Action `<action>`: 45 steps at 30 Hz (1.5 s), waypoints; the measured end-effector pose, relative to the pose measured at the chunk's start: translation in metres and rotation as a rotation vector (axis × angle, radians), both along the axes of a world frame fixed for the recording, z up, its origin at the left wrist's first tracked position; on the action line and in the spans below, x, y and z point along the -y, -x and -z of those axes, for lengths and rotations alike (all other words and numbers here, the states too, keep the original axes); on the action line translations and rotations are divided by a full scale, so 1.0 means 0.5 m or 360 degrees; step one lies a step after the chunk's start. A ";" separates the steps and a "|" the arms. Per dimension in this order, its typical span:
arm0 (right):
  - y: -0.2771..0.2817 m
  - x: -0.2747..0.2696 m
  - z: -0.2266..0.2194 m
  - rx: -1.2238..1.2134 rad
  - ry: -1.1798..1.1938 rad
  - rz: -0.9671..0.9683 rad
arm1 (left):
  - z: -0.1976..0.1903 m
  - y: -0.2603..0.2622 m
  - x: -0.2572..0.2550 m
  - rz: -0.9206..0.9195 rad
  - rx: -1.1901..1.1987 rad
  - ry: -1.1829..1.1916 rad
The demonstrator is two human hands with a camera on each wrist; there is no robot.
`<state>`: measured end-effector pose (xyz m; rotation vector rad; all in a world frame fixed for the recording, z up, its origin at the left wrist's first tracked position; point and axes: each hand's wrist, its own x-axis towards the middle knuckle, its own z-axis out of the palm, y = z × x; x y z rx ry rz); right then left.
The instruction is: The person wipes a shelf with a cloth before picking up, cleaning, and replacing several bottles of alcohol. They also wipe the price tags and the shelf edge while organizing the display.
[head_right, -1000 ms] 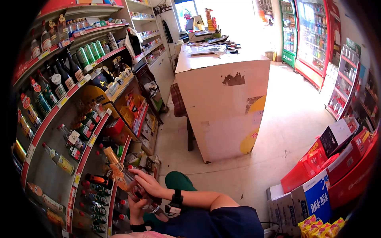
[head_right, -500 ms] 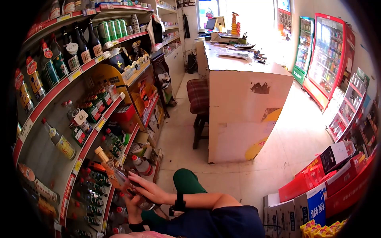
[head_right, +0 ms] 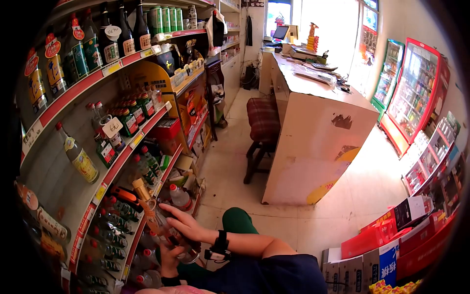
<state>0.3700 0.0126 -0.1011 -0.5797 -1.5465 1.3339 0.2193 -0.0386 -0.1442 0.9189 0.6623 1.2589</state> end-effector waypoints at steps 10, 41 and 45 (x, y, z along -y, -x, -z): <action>0.022 0.028 0.053 0.0170 -0.0126 0.0058 | 0.002 0.023 -0.019 -0.0147 0.0100 -0.0036; -0.056 0.043 0.040 0.0061 -0.0254 0.0007 | -0.146 0.039 -0.027 -0.0170 0.0149 -0.0159; -0.074 0.046 0.059 -0.0207 0.0099 -0.0042 | -0.180 0.072 -0.022 -0.0334 0.0083 -0.0214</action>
